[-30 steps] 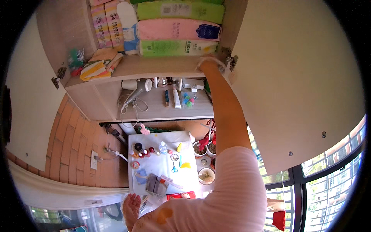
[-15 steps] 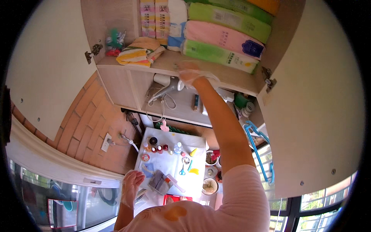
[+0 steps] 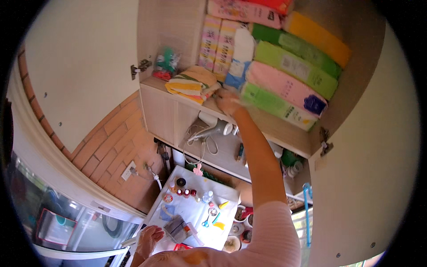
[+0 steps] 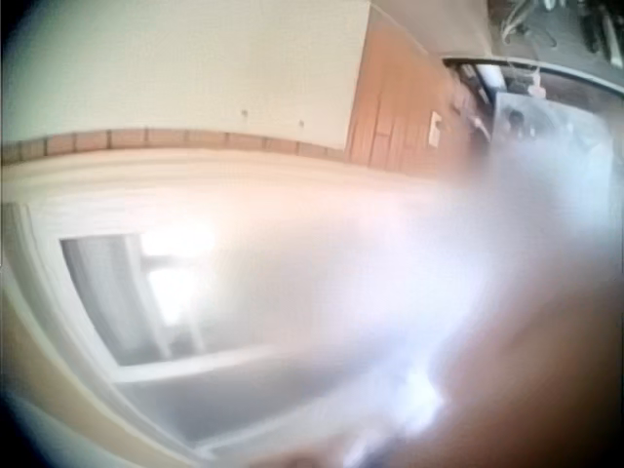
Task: The person wipes the exterior surfaces of white wall-mounted cabinets using a cloth. They open and close the cabinet doors to clean the edges and handles, and at one point, they use a clothes hanger to assist in wiping the top of the cabinet. The person wears transparent gloves throughout the task.
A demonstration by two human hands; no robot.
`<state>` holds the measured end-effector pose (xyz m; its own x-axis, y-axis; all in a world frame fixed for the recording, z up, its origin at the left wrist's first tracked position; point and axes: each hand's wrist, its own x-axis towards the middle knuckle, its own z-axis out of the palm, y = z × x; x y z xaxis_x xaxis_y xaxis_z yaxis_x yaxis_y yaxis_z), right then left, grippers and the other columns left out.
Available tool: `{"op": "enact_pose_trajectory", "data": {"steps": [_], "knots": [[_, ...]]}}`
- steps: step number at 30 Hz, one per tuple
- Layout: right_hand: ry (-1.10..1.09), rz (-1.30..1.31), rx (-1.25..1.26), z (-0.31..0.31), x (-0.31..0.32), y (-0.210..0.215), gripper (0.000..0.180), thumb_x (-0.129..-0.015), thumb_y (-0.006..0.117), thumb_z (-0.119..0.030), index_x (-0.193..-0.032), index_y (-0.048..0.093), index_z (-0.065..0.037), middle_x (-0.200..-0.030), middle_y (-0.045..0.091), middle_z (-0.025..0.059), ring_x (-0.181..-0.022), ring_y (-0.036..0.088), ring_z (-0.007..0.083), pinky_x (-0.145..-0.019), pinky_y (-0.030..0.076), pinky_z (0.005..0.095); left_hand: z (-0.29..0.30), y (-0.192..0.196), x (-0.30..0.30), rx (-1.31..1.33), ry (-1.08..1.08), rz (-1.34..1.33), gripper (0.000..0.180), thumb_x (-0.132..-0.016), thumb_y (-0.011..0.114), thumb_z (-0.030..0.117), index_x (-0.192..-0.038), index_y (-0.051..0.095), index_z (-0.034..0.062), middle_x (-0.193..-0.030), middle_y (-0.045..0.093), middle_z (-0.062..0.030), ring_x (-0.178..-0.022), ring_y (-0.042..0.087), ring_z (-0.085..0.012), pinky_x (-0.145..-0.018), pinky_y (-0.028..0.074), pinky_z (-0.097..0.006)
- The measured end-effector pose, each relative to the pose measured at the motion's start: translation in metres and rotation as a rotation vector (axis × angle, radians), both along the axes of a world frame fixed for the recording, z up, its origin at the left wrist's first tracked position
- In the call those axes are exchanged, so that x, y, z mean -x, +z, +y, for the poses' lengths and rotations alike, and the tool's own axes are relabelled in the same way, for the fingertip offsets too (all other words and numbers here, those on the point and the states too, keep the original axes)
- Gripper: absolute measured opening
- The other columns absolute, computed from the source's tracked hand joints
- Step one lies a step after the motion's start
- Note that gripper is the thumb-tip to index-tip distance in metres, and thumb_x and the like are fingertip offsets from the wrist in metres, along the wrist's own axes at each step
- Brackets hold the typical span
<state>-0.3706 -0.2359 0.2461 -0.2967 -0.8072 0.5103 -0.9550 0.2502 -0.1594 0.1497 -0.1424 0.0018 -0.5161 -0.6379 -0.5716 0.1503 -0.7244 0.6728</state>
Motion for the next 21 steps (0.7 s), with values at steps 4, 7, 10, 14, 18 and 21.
{"op": "enact_pose_trajectory", "data": {"steps": [4,7,10,14,18,21], "knots": [[0.12,-0.087,-0.052,0.024,-0.036,-0.002,0.03,-0.079,0.053,-0.023,-0.103,0.064,-0.009,-0.084,0.062,0.0174,-0.08,0.06,0.0295,-0.072,0.047,0.0395,-0.005,-0.016,0.002,0.038,0.001,0.056,0.025,-0.084,0.056,0.024,-0.096,0.055,0.0013,-0.088,0.061,-0.0111,-0.077,0.06,-0.0211,-0.072,0.049,-0.034],[0.304,-0.193,-0.02,0.032,-0.032,0.003,0.029,-0.081,0.057,-0.023,-0.106,0.065,-0.01,-0.075,0.061,0.0101,-0.072,0.06,0.0186,-0.066,0.048,0.0353,-0.022,-0.034,0.016,0.065,-0.042,0.147,0.03,-0.085,0.056,0.023,-0.105,0.053,0.0006,-0.096,0.059,-0.0122,-0.086,0.058,-0.0235,-0.078,0.048,-0.036],[0.01,-0.364,-0.129,0.055,-0.052,0.005,0.028,-0.083,0.053,-0.023,-0.106,0.064,-0.011,-0.082,0.061,0.014,-0.078,0.059,0.0255,-0.072,0.047,0.0361,-0.031,-0.059,0.013,0.077,-0.065,0.201,0.037,-0.086,0.057,0.023,-0.114,0.05,-0.0001,-0.105,0.057,-0.0133,-0.095,0.057,-0.0258,-0.085,0.046,-0.037],[-0.08,-0.28,-0.094,0.11,-0.067,0.011,0.029,-0.085,0.049,-0.025,-0.104,0.064,-0.009,-0.095,0.062,0.0217,-0.09,0.058,0.0353,-0.081,0.044,0.0406,-0.031,-0.043,-0.001,0.114,-0.038,0.183,0.032,-0.088,0.055,0.021,-0.111,0.052,-0.0009,-0.105,0.058,-0.0134,-0.094,0.057,-0.0249,-0.083,0.047,-0.035],[-0.251,-0.104,0.09,0.178,-0.043,-0.011,0.028,-0.086,0.047,-0.023,-0.102,0.063,-0.007,-0.096,0.06,0.023,-0.092,0.057,0.0371,-0.08,0.043,0.0438,-0.051,-0.027,-0.031,0.808,-0.154,-0.065,0.028,-0.088,0.055,0.018,-0.11,0.055,0.0004,-0.103,0.057,-0.011,-0.088,0.056,-0.0203,-0.081,0.047,-0.032],[-0.372,-0.037,0.229,0.216,-0.032,-0.027,0.025,-0.087,0.045,-0.021,-0.096,0.061,-0.004,-0.092,0.059,0.0237,-0.089,0.055,0.0391,-0.076,0.042,0.046,-0.091,-0.025,-0.045,0.594,0.177,0.172,0.022,-0.085,0.057,0.026,-0.091,0.057,0.0049,-0.081,0.06,-0.0059,-0.07,0.056,-0.0135,-0.064,0.047,-0.028]]}}
